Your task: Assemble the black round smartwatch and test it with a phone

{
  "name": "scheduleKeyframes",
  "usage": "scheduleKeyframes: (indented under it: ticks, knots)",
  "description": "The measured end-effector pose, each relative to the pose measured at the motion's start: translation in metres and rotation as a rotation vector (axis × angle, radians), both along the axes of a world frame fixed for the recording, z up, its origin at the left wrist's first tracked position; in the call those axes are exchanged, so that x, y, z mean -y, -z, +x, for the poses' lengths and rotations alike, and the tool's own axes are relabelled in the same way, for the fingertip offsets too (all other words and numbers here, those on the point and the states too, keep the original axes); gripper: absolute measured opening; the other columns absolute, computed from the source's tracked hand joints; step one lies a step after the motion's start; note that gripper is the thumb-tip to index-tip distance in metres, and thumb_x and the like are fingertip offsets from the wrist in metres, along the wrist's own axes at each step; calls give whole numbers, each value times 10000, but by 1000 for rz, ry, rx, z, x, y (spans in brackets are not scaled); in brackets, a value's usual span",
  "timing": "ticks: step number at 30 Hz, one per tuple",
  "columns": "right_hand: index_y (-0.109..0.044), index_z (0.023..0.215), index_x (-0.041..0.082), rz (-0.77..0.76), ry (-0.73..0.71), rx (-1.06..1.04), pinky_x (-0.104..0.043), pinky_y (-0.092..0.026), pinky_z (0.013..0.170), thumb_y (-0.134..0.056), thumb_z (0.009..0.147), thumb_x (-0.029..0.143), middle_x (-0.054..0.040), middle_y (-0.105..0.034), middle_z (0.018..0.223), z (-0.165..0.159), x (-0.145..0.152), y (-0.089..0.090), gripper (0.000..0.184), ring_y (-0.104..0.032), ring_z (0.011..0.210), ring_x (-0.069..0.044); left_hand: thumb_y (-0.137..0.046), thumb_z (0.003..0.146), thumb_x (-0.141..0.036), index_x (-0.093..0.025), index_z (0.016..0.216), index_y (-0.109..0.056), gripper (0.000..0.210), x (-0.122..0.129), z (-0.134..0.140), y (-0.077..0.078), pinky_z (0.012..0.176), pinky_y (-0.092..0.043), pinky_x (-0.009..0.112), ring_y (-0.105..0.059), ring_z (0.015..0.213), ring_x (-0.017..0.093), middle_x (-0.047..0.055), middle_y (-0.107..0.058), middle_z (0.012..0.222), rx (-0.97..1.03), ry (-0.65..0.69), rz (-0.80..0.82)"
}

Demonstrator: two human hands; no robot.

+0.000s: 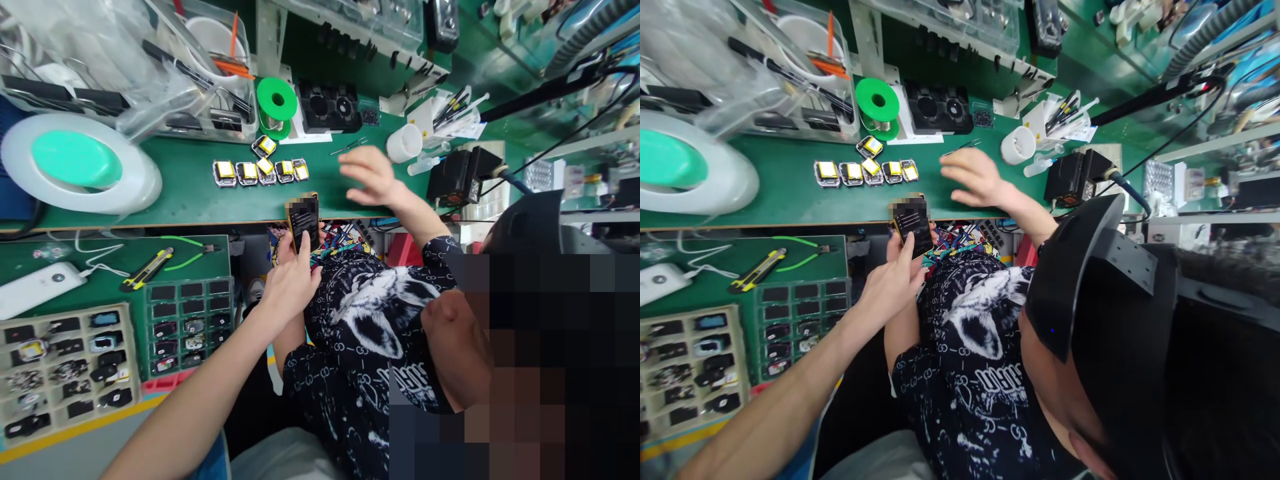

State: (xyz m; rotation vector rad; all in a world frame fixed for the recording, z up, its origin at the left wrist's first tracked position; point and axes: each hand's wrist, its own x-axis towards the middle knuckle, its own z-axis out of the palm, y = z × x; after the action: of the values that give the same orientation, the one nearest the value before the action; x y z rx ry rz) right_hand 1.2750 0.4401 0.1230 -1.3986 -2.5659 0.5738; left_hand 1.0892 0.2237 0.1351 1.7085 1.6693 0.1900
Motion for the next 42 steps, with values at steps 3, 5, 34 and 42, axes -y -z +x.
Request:
scheduleKeyframes:
  ticks: [3,5,34,42]
  knots:
    - [-786,1000,162,-150,-325,185,-529,-208,1258,-585,736,903,-118,-605,1497,4,-22,12,812,-455,1472,-271,-567,999,-337,-39,1607,-302,727,2,1,-3,612,-546,335,-779,860,340,222,-763,1080,30,7,0]
    - [-796,961,193,-197,-447,276,-568,-159,1269,-654,599,946,-115,-576,1529,6,-25,23,848,-393,1514,-318,-558,1008,-340,-54,1602,-324,699,5,1,-5,637,-566,339,-784,865,330,213,-766,1101,42,22,-14]
    - [-530,906,236,57,-334,-778,-451,-554,860,-614,1001,428,-16,-603,909,-5,-37,61,230,-644,902,-204,-447,1054,-326,-137,1632,-262,635,29,-16,-10,764,-611,359,-776,927,277,127,-783,1069,88,81,-23]
    - [-563,875,229,110,-430,-654,-437,-550,811,-590,1010,451,-11,-608,848,-1,-35,59,261,-647,855,-196,-526,1043,-345,-102,1646,-229,715,-29,-17,-42,828,-618,406,-747,1068,354,205,-723,1252,-98,150,-79]
